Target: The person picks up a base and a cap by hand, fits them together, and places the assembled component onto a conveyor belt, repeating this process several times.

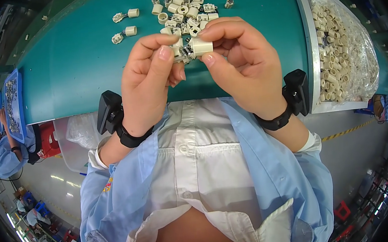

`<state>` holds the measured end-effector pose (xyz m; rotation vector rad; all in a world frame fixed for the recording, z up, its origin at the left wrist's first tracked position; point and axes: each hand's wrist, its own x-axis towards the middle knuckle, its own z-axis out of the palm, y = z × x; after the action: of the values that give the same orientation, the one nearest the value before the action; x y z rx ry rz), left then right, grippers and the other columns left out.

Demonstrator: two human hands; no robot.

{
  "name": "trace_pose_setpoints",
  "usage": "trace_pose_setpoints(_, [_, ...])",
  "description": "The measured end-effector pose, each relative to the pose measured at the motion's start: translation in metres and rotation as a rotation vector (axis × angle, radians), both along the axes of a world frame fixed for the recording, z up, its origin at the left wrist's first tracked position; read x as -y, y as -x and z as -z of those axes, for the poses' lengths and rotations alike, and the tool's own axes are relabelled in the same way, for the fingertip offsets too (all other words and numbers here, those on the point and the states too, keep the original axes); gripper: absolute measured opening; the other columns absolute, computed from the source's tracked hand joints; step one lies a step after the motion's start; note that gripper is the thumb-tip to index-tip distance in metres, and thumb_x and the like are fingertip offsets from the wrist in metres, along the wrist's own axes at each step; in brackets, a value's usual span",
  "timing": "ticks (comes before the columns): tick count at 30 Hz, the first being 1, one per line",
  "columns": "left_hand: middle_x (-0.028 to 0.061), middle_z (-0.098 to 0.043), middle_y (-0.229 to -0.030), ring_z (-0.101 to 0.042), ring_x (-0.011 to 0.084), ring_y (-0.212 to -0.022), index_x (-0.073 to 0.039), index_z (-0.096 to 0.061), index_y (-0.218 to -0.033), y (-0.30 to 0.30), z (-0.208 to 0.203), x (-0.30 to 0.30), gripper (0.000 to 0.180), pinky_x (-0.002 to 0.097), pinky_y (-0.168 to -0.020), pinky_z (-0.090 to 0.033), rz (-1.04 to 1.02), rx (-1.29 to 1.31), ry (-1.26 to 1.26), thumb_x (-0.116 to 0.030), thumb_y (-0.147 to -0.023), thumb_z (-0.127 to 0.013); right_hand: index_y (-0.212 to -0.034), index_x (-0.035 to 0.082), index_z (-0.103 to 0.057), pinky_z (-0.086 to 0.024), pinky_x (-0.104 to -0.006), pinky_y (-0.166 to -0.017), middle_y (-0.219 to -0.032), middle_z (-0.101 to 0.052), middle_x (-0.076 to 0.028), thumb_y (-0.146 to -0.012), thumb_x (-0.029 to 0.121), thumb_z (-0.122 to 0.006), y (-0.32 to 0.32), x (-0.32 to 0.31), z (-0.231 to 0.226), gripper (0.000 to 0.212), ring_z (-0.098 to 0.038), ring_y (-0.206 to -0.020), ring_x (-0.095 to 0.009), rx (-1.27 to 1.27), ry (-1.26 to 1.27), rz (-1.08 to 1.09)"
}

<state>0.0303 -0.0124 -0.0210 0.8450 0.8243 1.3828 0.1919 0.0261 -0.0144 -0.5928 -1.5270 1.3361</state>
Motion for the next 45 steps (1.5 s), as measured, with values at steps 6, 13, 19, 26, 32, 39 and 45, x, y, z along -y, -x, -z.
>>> trace_pose_setpoints(6, [0.0012, -0.057, -0.072, -0.05, 0.0043, -0.063, -0.004, -0.052, -0.105, 0.002, 0.001, 0.0, 0.021, 0.0173, -0.057, -0.039, 0.002, -0.19, -0.093, -0.022, -0.094, -0.047, -0.103, -0.004, -0.053, -0.045, -0.0273, -0.083, -0.107, -0.05, -0.013, -0.078, -0.008, -0.056, 0.001, 0.0, -0.002, 0.026, -0.054, -0.095, -0.016, 0.035, -0.059, 0.016])
trace_pose_setpoints(13, [0.002, -0.059, -0.079, -0.054, 0.0049, -0.068, -0.004, -0.052, -0.105, 0.003, 0.002, 0.0, 0.02, 0.0177, -0.059, -0.041, 0.043, -0.127, -0.112, -0.019, -0.093, -0.05, -0.105, -0.003, -0.053, -0.046, -0.0264, -0.081, -0.106, -0.051, -0.012, -0.079, -0.005, -0.057, 0.001, 0.001, -0.005, 0.026, -0.054, -0.094, -0.016, 0.152, -0.182, 0.005])
trace_pose_setpoints(19, [0.003, -0.061, -0.082, -0.056, 0.0049, -0.071, -0.004, -0.052, -0.104, 0.003, -0.002, 0.0, 0.018, 0.0178, -0.06, -0.043, 0.07, -0.118, -0.054, -0.018, -0.092, -0.05, -0.106, -0.003, -0.052, -0.045, -0.025, -0.079, -0.106, -0.051, -0.012, -0.085, 0.001, -0.056, 0.001, 0.002, -0.002, 0.022, -0.054, -0.093, -0.015, 0.024, 0.045, -0.053])
trace_pose_setpoints(26, [0.0035, -0.061, -0.079, -0.056, 0.0054, -0.069, -0.004, -0.051, -0.101, 0.007, -0.001, 0.0, 0.015, 0.0181, -0.059, -0.043, 0.025, -0.084, -0.011, -0.016, -0.092, -0.05, -0.105, -0.002, -0.051, -0.044, -0.0248, -0.081, -0.109, -0.05, -0.012, -0.085, 0.001, -0.056, 0.004, -0.002, 0.001, 0.021, -0.053, -0.093, -0.014, 0.05, -0.104, -0.011])
trace_pose_setpoints(32, [0.0041, -0.061, -0.085, -0.057, 0.0069, -0.071, -0.004, -0.051, -0.107, 0.005, -0.001, 0.0, 0.02, 0.0186, -0.06, -0.044, 0.037, -0.134, -0.099, -0.017, -0.092, -0.051, -0.107, -0.003, -0.051, -0.045, -0.0241, -0.081, -0.104, -0.053, -0.011, -0.084, 0.001, -0.058, 0.005, -0.001, -0.005, 0.025, -0.054, -0.092, -0.014, -0.005, 0.057, -0.046])
trace_pose_setpoints(39, [0.0061, -0.061, -0.09, -0.058, 0.0073, -0.074, -0.002, -0.049, -0.109, 0.009, 0.001, 0.001, 0.023, 0.0187, -0.062, -0.045, 0.067, -0.191, -0.172, -0.016, -0.091, -0.052, -0.109, -0.004, -0.052, -0.049, -0.0237, -0.076, -0.098, -0.056, -0.009, -0.085, 0.002, -0.058, 0.002, -0.009, -0.005, 0.025, -0.056, -0.088, -0.012, 0.035, -0.071, -0.115])
trace_pose_setpoints(45, [0.0069, -0.06, -0.089, -0.058, 0.0091, -0.075, -0.002, -0.048, -0.106, 0.007, 0.0, 0.003, 0.025, 0.0206, -0.065, -0.047, 0.078, -0.278, -0.184, -0.005, -0.085, -0.06, -0.108, -0.002, -0.049, -0.048, -0.0224, -0.072, -0.097, -0.056, -0.008, -0.087, 0.006, -0.056, -0.001, -0.002, -0.005, 0.023, -0.055, -0.081, -0.01, 0.029, 0.217, -0.124])
